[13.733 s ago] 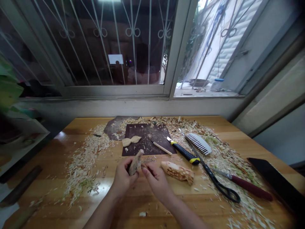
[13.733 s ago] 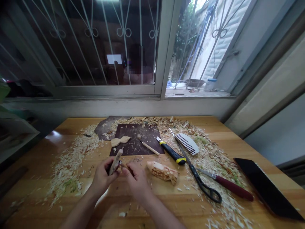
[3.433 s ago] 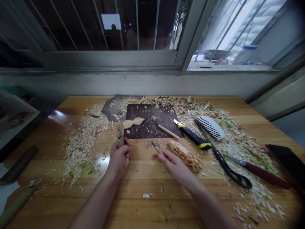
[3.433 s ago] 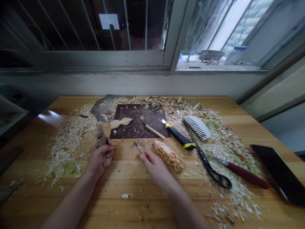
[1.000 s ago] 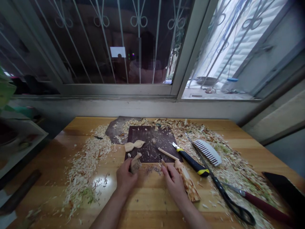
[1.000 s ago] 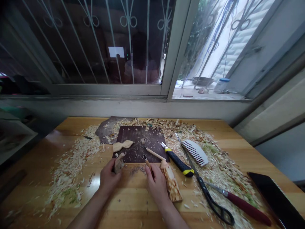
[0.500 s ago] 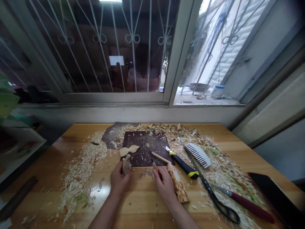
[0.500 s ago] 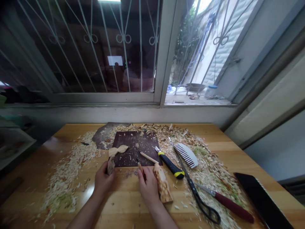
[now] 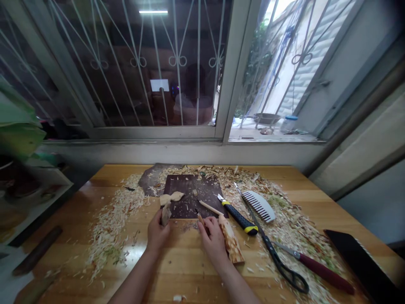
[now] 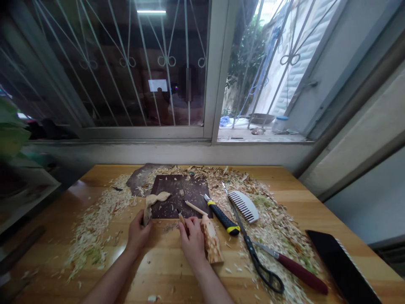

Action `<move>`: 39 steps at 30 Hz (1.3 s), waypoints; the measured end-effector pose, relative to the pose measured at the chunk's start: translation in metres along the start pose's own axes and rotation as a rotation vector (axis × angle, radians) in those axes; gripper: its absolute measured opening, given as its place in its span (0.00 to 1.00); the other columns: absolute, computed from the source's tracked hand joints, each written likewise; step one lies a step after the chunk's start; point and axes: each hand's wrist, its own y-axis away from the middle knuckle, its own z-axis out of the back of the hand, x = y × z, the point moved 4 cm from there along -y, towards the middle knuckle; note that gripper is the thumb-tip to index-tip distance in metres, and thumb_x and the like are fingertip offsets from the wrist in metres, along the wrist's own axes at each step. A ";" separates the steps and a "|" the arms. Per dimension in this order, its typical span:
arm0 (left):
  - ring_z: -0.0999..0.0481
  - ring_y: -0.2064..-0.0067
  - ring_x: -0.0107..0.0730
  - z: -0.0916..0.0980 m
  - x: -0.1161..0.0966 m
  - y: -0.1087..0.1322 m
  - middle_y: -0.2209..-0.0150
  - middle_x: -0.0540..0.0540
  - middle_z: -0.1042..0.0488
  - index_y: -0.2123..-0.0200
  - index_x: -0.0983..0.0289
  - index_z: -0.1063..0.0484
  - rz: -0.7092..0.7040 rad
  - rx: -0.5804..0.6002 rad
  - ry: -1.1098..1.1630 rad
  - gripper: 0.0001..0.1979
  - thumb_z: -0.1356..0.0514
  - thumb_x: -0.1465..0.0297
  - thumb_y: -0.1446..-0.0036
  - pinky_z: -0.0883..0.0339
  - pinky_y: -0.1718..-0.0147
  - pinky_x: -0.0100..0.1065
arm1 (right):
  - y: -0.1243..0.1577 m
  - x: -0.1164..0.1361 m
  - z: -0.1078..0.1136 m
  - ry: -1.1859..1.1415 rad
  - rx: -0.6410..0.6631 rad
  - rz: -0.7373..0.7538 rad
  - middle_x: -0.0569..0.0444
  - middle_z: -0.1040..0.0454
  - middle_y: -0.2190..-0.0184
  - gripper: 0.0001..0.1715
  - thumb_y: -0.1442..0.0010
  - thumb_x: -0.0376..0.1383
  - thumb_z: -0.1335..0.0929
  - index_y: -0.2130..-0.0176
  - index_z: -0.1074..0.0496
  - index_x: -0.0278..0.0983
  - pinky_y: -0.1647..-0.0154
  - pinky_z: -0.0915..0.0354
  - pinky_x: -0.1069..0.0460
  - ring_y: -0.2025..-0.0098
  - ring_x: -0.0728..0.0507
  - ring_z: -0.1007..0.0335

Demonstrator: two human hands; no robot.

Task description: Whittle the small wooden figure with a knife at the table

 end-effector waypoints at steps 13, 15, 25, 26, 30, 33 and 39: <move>0.35 0.75 0.20 0.000 -0.007 0.003 0.71 0.45 0.37 0.64 0.60 0.41 0.334 -0.024 0.850 0.19 0.37 0.68 0.59 0.41 0.76 0.22 | 0.009 -0.006 -0.001 0.005 0.020 -0.003 0.52 0.28 0.74 0.19 0.39 0.45 0.42 0.71 0.32 0.37 0.71 0.38 0.53 0.71 0.44 0.33; 0.46 0.83 0.15 0.000 -0.028 0.010 0.74 0.44 0.39 0.64 0.61 0.39 0.486 0.231 1.105 0.16 0.38 0.66 0.56 0.51 0.85 0.20 | 0.009 -0.007 -0.002 -0.001 0.013 -0.013 0.49 0.26 0.69 0.18 0.39 0.44 0.42 0.63 0.31 0.36 0.68 0.36 0.52 0.67 0.44 0.30; 0.54 0.84 0.15 0.045 -0.122 0.052 0.78 0.46 0.44 0.64 0.64 0.35 0.566 0.925 1.662 0.24 0.53 0.48 0.47 0.59 0.88 0.18 | 0.010 0.000 -0.001 0.112 -0.014 0.026 0.46 0.26 0.65 0.19 0.39 0.44 0.43 0.59 0.32 0.34 0.64 0.36 0.50 0.64 0.42 0.29; 0.55 0.84 0.15 0.046 -0.124 0.055 0.78 0.46 0.45 0.65 0.64 0.35 0.564 0.964 1.657 0.25 0.54 0.48 0.47 0.60 0.88 0.18 | 0.011 0.002 -0.001 0.130 -0.016 0.041 0.46 0.26 0.66 0.19 0.40 0.44 0.42 0.61 0.31 0.34 0.65 0.37 0.50 0.65 0.42 0.30; 0.55 0.84 0.16 0.048 -0.124 0.071 0.79 0.46 0.45 0.67 0.65 0.34 0.619 1.151 1.604 0.26 0.55 0.47 0.46 0.60 0.87 0.21 | 0.014 0.010 -0.001 0.173 -0.011 0.118 0.48 0.27 0.72 0.17 0.42 0.45 0.39 0.68 0.28 0.36 0.65 0.40 0.49 0.67 0.41 0.33; 0.48 0.83 0.18 0.048 -0.119 0.080 0.78 0.47 0.42 0.64 0.68 0.33 0.705 1.204 1.530 0.24 0.52 0.51 0.45 0.54 0.84 0.23 | 0.013 0.016 -0.001 0.147 -0.008 0.143 0.49 0.27 0.72 0.15 0.44 0.45 0.37 0.68 0.28 0.37 0.63 0.40 0.48 0.66 0.40 0.34; 0.38 0.75 0.24 0.042 -0.114 0.082 0.73 0.52 0.37 0.62 0.72 0.32 0.780 1.123 1.502 0.23 0.50 0.55 0.45 0.47 0.74 0.27 | 0.007 0.035 0.015 -0.003 -0.057 0.014 0.48 0.27 0.66 0.19 0.39 0.45 0.42 0.64 0.30 0.36 0.58 0.37 0.46 0.61 0.41 0.32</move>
